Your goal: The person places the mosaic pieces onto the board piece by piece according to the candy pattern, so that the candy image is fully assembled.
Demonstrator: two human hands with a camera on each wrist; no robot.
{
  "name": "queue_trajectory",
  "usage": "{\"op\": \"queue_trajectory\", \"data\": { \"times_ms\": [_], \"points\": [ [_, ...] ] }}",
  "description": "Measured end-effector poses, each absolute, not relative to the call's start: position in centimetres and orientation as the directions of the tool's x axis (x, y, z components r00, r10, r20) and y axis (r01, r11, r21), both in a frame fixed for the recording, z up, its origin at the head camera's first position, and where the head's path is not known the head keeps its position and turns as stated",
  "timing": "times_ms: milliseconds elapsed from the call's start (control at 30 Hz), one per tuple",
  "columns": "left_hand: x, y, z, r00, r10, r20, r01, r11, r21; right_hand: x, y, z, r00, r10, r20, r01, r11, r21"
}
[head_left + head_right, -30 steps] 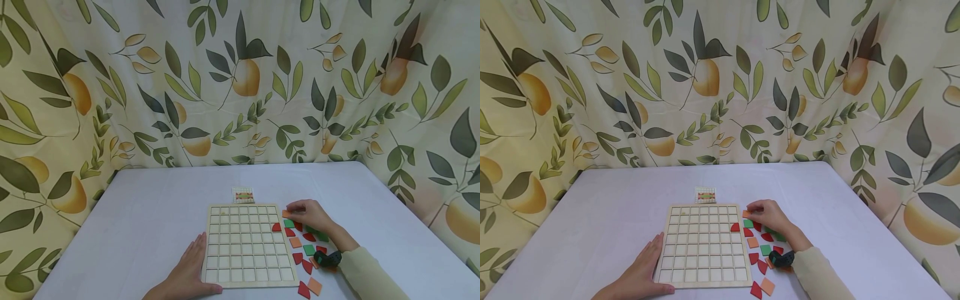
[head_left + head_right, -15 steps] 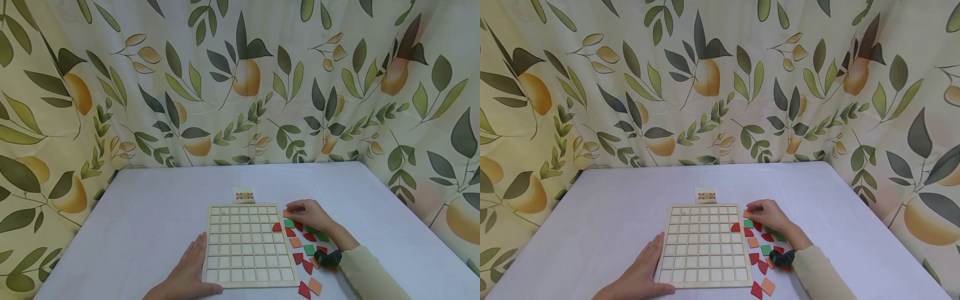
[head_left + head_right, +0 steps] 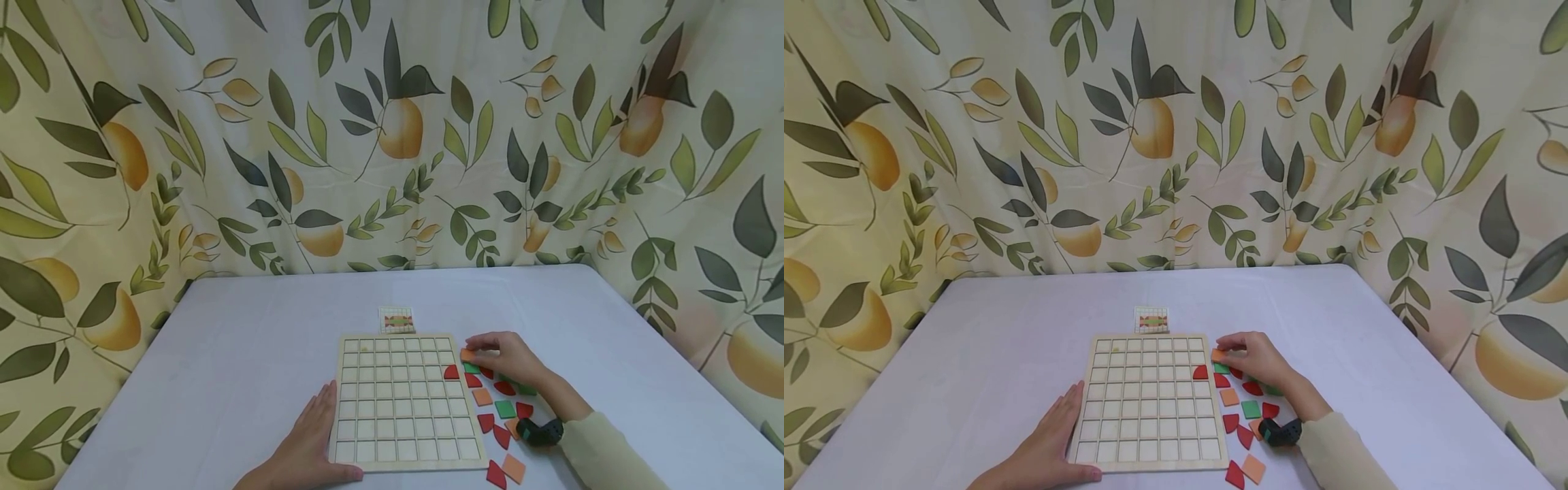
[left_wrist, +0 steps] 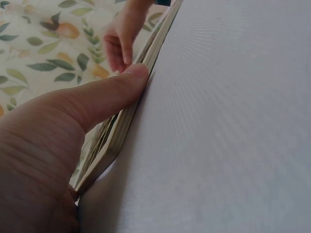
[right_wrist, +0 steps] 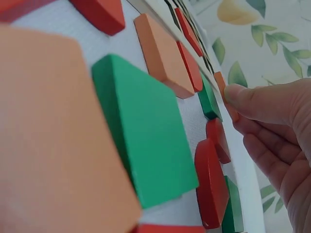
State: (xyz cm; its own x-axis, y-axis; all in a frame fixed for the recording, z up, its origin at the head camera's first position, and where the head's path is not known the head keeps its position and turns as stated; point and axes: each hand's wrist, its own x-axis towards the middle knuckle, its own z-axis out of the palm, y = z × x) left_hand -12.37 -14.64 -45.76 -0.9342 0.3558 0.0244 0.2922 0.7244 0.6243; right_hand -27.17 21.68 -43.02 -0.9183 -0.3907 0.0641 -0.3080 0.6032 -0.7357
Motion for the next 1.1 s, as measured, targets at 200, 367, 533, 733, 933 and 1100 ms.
{"op": "queue_trajectory", "data": {
  "times_ms": [200,367,533,733,933,1100],
  "points": [
    [-12.4,-14.7,-45.9,-0.931,0.362,0.035,0.301,0.711,0.635,-26.7,21.7,-42.9,-0.924,-0.376,0.069,-0.301,0.605,-0.737],
    [-12.4,-14.7,-45.9,-0.932,0.36,0.039,0.302,0.713,0.633,-25.9,21.8,-42.6,-0.917,-0.394,0.06,-0.3,0.583,-0.755],
    [-12.4,-14.7,-45.9,-0.933,0.357,0.044,0.305,0.718,0.625,-25.2,21.7,-42.1,-0.9,-0.43,0.074,-0.338,0.58,-0.741],
    [-12.3,-14.8,-46.0,-0.928,0.369,0.061,0.326,0.719,0.614,-24.6,21.3,-41.9,-0.872,-0.477,0.106,-0.396,0.563,-0.725],
    [-12.3,-14.7,-45.8,-0.933,0.358,0.032,0.298,0.72,0.626,-24.2,20.7,-42.0,-0.859,-0.503,0.095,-0.396,0.535,-0.747],
    [-12.3,-14.6,-45.6,-0.938,0.347,0.011,0.275,0.725,0.632,-23.9,20.4,-42.2,-0.858,-0.505,0.097,-0.41,0.558,-0.721]
  ]
}}
